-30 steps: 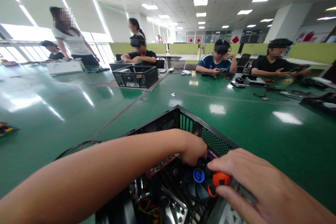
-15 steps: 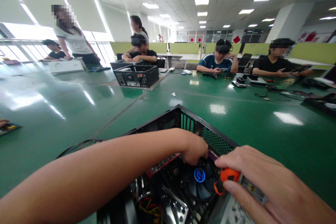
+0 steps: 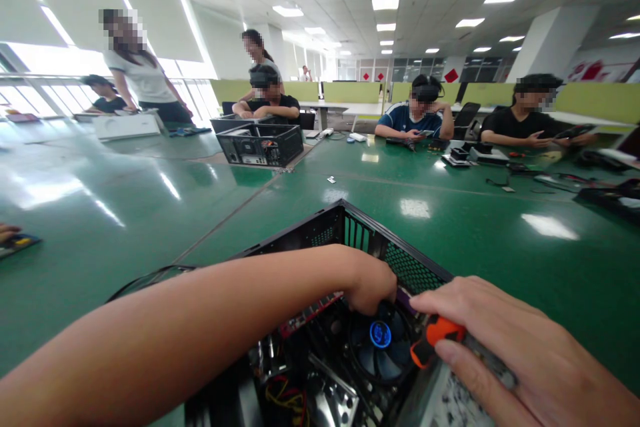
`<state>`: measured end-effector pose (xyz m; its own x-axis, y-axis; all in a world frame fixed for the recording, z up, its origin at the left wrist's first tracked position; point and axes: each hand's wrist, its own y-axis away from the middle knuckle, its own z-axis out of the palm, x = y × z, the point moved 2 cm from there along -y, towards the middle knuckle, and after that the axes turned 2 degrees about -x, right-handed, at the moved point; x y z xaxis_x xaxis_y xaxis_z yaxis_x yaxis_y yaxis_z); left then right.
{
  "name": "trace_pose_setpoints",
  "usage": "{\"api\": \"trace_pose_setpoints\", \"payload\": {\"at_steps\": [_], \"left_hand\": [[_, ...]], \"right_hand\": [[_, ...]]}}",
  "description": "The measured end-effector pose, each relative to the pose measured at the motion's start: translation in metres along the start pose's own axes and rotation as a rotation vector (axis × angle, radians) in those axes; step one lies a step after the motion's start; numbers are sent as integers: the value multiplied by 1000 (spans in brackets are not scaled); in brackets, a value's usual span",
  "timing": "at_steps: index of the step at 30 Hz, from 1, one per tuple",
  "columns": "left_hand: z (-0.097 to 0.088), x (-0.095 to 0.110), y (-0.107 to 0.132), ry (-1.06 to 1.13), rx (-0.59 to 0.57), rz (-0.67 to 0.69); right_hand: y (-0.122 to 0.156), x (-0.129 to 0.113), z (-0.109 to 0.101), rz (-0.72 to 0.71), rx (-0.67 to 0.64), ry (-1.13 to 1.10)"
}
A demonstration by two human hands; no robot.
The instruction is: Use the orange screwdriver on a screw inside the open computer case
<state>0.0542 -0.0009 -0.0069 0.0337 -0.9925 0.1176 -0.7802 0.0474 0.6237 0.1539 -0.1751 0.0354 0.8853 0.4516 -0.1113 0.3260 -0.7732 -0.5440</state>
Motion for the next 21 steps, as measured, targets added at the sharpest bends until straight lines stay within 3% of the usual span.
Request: {"api": "trace_pose_setpoints", "payload": {"at_steps": [12, 21], "left_hand": [[-1, -1, 0, -1, 1, 20], [0, -1, 0, 21, 6, 21]], "right_hand": [[-10, -2, -1, -63, -54, -58], [-2, 1, -1, -27, 18, 16]]}}
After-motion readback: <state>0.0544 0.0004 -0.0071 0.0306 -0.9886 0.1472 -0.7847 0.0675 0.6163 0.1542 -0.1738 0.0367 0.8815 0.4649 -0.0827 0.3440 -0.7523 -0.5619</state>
